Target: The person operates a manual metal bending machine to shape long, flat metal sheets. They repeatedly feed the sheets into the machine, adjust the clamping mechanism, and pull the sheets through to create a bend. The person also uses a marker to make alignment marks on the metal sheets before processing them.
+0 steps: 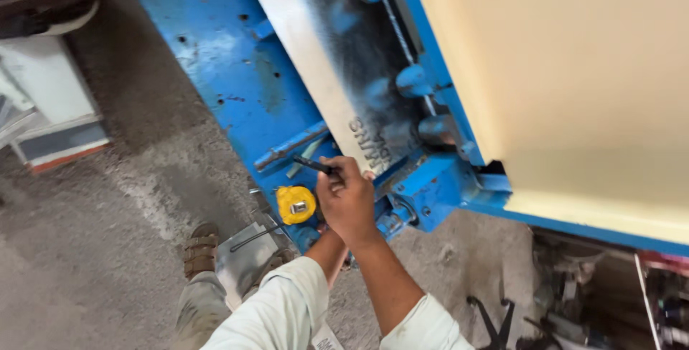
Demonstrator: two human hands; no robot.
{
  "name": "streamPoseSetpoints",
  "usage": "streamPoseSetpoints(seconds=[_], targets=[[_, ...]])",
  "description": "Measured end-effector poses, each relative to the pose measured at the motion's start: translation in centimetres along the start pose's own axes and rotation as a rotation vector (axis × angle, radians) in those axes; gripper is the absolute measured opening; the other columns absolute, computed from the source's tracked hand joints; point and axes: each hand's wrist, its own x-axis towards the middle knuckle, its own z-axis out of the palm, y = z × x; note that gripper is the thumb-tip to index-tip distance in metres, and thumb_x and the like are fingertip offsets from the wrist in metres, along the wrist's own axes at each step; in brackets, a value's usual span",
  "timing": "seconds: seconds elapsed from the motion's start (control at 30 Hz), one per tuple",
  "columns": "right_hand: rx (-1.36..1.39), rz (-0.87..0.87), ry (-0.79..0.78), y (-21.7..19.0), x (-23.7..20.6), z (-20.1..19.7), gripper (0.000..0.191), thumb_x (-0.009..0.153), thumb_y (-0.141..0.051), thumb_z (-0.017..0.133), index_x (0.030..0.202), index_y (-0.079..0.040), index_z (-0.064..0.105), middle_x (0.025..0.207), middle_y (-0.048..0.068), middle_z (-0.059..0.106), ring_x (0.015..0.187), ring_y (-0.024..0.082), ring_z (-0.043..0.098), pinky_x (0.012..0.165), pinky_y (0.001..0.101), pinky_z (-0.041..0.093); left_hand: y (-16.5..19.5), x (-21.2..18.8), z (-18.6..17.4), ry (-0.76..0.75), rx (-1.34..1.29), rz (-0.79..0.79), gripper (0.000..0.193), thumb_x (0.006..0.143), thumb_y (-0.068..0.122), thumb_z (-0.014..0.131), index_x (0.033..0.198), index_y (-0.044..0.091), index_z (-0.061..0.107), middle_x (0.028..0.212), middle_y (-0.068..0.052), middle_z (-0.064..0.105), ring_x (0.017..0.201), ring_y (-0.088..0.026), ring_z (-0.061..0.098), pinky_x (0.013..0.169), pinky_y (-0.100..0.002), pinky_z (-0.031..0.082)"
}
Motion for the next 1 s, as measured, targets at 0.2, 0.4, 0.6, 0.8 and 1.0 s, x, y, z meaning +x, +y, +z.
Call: streamPoseSetpoints(seconds=[0.2, 0.4, 0.6, 0.8, 1.0], targets=[[0.74, 0.017, 0.247, 5.1, -4.2, -5.7, 0.021, 0.105, -0.004, 0.051, 0.125, -0.004, 0.047, 0.116, 0.025, 0.073, 0.088, 0.028, 0.076, 0.082, 0.0393, 0.065, 1.0, -1.8, 0.0, 0.409, 3.344, 0.663, 0.038, 0.102, 0.007, 0.067, 0.133, -0.005, 0.048, 0.1, -0.013, 0.071, 0.093, -0.022, 0.07, 0.082, -0.033, 0.056], [0.778, 0.133, 0.432, 9.0, -9.1, -13.0, 0.023, 0.103, -0.004, 0.052, 0.126, -0.004, 0.048, 0.106, 0.02, 0.071, 0.08, 0.027, 0.074, 0.077, 0.0413, 0.064, -6.9, -7.4, -1.9, 0.113, 3.78, 0.312, 0.068, 0.09, -0.003, 0.068, 0.148, -0.005, 0.034, 0.131, -0.026, 0.054, 0.107, -0.029, 0.066, 0.087, -0.038, 0.055], [0.8, 0.194, 0.271, 8.2, -13.0, -12.0, 0.019, 0.102, -0.004, 0.056, 0.12, 0.0, 0.053, 0.101, 0.018, 0.069, 0.076, 0.022, 0.07, 0.071, 0.0368, 0.059, -13.9, -10.3, -1.5, 0.924, 3.732, -0.494, 0.022, 0.097, 0.005, 0.065, 0.119, 0.004, 0.066, 0.092, -0.016, 0.07, 0.076, -0.024, 0.073, 0.068, -0.038, 0.058], [0.728, 0.346, -0.096, 8.3, -12.7, -10.5, 0.022, 0.1, -0.02, 0.062, 0.097, 0.001, 0.068, 0.077, 0.01, 0.068, 0.064, 0.015, 0.065, 0.059, 0.0303, 0.053, -15.5, -9.9, 0.4, 0.641, 3.75, -0.942, 0.014, 0.095, 0.009, 0.068, 0.107, 0.003, 0.072, 0.085, -0.016, 0.071, 0.076, -0.03, 0.07, 0.067, -0.04, 0.055], [0.555, 0.239, -0.191, 7.3, -11.5, -9.9, 0.036, 0.101, -0.032, 0.065, 0.086, 0.0, 0.069, 0.066, 0.004, 0.062, 0.055, 0.01, 0.057, 0.049, 0.0274, 0.045, -15.4, -9.3, 3.2, 1.233, 3.36, -1.076, 0.026, 0.106, 0.024, 0.059, 0.092, 0.003, 0.065, 0.075, -0.01, 0.067, 0.068, -0.022, 0.066, 0.062, -0.036, 0.053]])
